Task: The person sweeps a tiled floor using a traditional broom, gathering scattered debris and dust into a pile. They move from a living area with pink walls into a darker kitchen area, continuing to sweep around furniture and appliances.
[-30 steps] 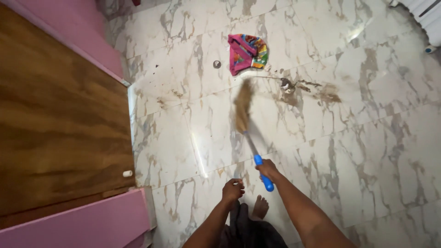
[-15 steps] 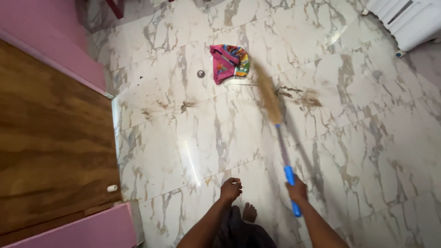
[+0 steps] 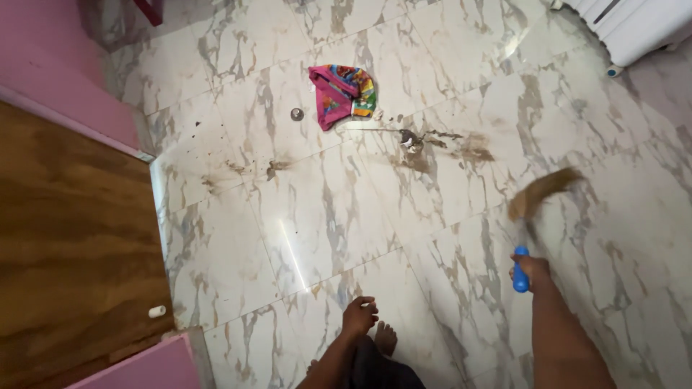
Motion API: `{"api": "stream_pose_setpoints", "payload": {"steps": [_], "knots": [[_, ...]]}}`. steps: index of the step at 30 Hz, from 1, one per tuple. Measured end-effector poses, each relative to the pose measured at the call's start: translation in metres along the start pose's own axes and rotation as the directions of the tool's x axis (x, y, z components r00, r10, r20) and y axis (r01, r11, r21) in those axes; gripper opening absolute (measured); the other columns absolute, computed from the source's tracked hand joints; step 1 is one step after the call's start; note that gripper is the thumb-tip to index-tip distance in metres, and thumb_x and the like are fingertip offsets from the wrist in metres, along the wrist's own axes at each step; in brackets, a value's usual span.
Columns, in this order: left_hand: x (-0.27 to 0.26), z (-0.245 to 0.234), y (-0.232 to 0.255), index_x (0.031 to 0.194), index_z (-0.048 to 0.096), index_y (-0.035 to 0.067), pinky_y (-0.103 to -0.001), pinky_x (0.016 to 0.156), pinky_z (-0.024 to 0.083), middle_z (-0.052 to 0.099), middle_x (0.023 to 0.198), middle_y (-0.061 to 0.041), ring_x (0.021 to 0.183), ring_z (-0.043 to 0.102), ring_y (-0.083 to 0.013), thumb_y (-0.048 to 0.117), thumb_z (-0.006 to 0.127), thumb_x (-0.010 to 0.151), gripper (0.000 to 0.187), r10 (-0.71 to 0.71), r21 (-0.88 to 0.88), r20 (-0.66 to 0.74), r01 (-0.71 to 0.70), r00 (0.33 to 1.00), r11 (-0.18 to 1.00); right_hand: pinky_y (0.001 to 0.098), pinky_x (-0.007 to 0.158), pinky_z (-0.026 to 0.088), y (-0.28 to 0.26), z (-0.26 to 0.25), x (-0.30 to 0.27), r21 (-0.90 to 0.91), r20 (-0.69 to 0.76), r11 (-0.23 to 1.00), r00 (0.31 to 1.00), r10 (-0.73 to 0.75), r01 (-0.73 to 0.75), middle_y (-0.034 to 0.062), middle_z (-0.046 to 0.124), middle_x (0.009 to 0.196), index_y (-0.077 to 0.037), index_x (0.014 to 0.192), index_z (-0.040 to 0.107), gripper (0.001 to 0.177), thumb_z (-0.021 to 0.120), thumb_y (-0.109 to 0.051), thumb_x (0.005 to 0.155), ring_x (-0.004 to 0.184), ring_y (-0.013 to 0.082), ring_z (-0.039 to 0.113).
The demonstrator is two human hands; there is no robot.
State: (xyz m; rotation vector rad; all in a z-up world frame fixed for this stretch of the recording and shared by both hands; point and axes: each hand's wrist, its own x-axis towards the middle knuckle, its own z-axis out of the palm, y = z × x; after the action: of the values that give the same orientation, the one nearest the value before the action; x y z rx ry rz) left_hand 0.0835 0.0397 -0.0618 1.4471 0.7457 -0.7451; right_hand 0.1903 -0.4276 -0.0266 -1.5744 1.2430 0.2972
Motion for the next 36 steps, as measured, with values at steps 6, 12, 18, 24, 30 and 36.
{"api": "stream_pose_setpoints", "payload": {"steps": [6, 12, 18, 24, 30, 36], "knots": [[-0.002, -0.035, -0.023, 0.124, 0.068, 0.004, -0.028, 0.058, 0.054, 0.073, 0.089, -0.010, 0.068, 0.068, -0.0165, 0.017, 0.064, 0.096, 0.031, -0.067, -0.101, -0.108, 0.056, 0.992, 0.993, 0.0456, 0.051, 0.057, -0.038, 0.090, -0.003, -0.335, 0.098, 0.936, 0.992, -0.084, 0.113, 0.0245, 0.070, 0.075, 0.017, 0.097, 0.068, 0.034, 0.079, -0.012, 0.084, 0.058, 0.0328, 0.069], [0.001, -0.053, -0.026, 0.126, 0.067, 0.004, -0.028, 0.061, 0.054, 0.072, 0.092, -0.010, 0.071, 0.068, -0.0157, 0.011, 0.065, 0.094, 0.033, -0.093, -0.193, -0.122, 0.068, 0.988, 0.979, 0.0471, 0.057, 0.061, -0.043, 0.204, -0.023, -0.537, 0.450, 0.723, 0.873, -0.190, 0.434, 0.0255, 0.075, 0.076, 0.011, 0.086, 0.072, 0.032, 0.077, -0.019, 0.079, 0.059, 0.0324, 0.073], [-0.003, -0.059, -0.015, 0.126, 0.067, 0.003, -0.028, 0.062, 0.054, 0.072, 0.092, -0.009, 0.072, 0.068, -0.0154, 0.011, 0.063, 0.094, 0.033, -0.065, -0.238, -0.140, 0.030, 0.988, 0.971, 0.0416, 0.069, 0.061, -0.052, 0.327, -0.059, -0.597, 0.652, 0.444, 0.727, -0.218, 0.668, 0.0206, 0.075, 0.083, 0.002, 0.092, 0.073, 0.033, 0.079, -0.028, 0.081, 0.073, 0.0320, 0.076], [-0.013, -0.077, -0.021, 0.125, 0.068, 0.004, -0.028, 0.062, 0.054, 0.073, 0.092, -0.009, 0.072, 0.068, -0.0156, 0.010, 0.064, 0.093, 0.032, -0.086, -0.255, -0.193, 0.035, 0.977, 0.966, 0.0462, 0.076, 0.064, -0.037, 0.403, -0.108, -0.501, 0.713, 0.429, 0.640, -0.287, 0.751, 0.0229, 0.075, 0.099, 0.000, 0.113, 0.066, 0.040, 0.072, -0.029, 0.085, 0.084, 0.0362, 0.077], [-0.016, -0.083, -0.027, 0.122, 0.067, 0.003, -0.030, 0.059, 0.051, 0.073, 0.092, -0.011, 0.070, 0.067, -0.0165, 0.013, 0.064, 0.095, 0.029, -0.105, -0.267, -0.186, 0.053, 0.977, 0.962, 0.0512, 0.093, 0.055, -0.012, 0.344, -0.136, -0.531, 0.725, 0.250, 0.587, -0.361, 0.809, 0.0245, 0.071, 0.109, -0.010, 0.143, 0.048, 0.062, 0.069, -0.027, 0.087, 0.104, 0.0430, 0.068], [-0.016, -0.081, -0.016, 0.120, 0.069, 0.006, -0.028, 0.060, 0.053, 0.073, 0.090, -0.009, 0.071, 0.069, -0.0156, 0.013, 0.064, 0.094, 0.028, -0.042, -0.235, -0.185, -0.003, 0.982, 0.972, 0.0549, 0.088, 0.055, 0.042, 0.205, -0.156, -0.611, 0.532, 0.332, 0.683, -0.500, 0.719, 0.0215, 0.073, 0.112, -0.023, 0.151, 0.044, 0.065, 0.063, -0.030, 0.090, 0.102, 0.0444, 0.068]]}}
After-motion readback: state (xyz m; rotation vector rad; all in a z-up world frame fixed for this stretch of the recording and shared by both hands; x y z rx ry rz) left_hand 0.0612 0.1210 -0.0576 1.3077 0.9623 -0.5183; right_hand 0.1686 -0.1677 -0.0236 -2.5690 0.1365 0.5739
